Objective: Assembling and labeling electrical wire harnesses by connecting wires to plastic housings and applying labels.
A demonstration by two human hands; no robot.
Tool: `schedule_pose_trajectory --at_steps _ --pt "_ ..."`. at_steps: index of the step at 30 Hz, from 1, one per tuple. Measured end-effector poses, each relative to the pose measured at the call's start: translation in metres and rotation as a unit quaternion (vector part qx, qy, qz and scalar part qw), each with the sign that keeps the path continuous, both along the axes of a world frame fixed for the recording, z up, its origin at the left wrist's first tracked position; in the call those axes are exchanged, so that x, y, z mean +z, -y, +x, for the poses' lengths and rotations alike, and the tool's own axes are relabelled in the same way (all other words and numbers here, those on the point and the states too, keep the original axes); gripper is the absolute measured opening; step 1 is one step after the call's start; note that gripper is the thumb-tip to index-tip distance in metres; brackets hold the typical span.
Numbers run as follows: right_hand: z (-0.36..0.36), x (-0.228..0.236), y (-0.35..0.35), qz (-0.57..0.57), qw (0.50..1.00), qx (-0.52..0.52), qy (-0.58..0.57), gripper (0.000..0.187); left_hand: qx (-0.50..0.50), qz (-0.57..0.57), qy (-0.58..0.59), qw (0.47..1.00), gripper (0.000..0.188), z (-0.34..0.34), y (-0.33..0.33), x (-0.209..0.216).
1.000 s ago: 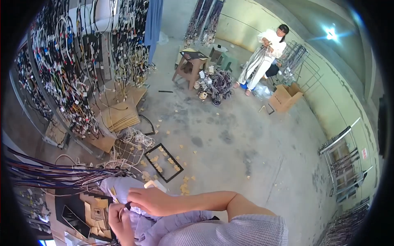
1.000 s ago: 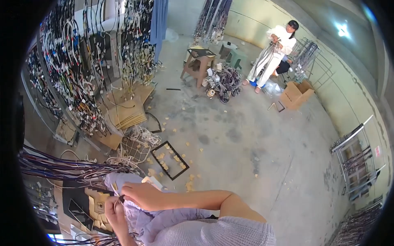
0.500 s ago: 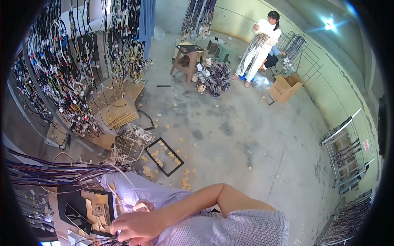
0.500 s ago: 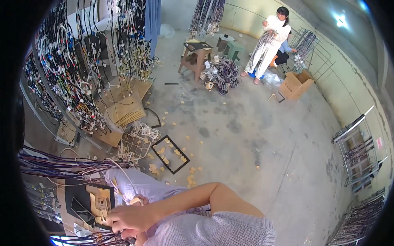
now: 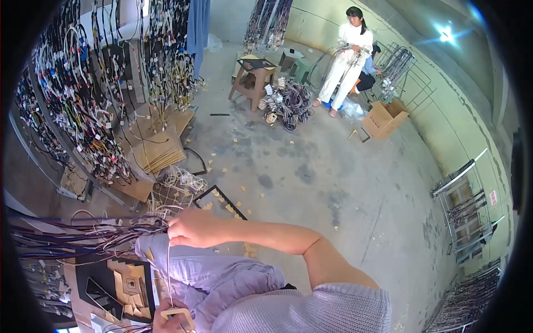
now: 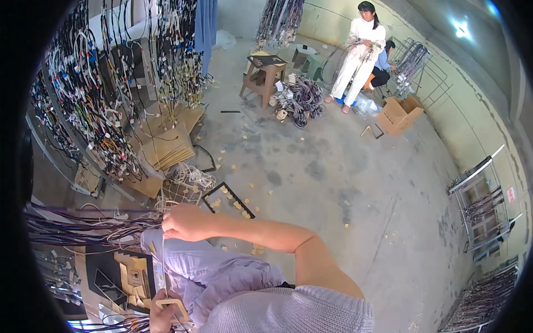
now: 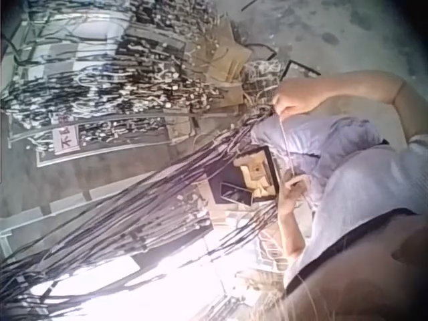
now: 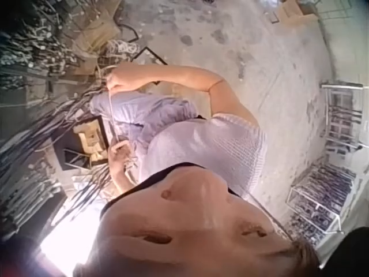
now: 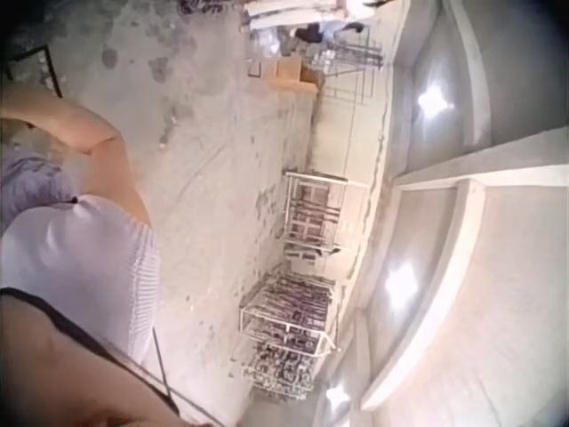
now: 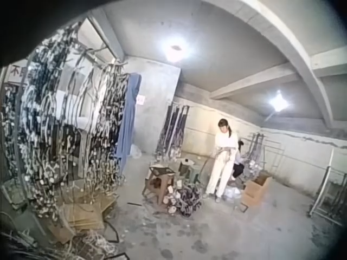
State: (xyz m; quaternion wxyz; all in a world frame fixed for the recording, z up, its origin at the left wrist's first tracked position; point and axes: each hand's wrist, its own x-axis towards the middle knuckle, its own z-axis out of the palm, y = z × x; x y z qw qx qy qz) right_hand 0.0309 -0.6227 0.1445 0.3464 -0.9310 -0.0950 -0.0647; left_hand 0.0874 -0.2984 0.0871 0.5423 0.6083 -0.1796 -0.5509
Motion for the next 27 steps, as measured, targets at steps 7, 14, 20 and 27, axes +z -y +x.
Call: schedule_pose_trajectory --at_steps 7,14,20,27 --pt "-0.044 -0.004 -0.075 0.142 0.960 0.234 -0.062 0.031 0.062 -0.052 -0.100 0.992 0.038 -0.042 0.032 0.025" --pt "-0.065 -0.005 -0.101 0.211 0.944 0.237 -0.088 0.014 0.008 -0.022 -0.035 0.999 0.035 -0.077 0.014 0.043" --pt "-0.099 0.030 -0.083 0.176 0.974 0.076 -0.121 0.011 -0.082 -0.111 0.034 0.990 0.029 -0.081 0.031 0.043" --pt "-0.080 0.046 -0.074 0.165 0.975 0.072 -0.133 0.011 0.001 -0.149 -0.086 0.985 0.029 -0.084 0.045 0.051"
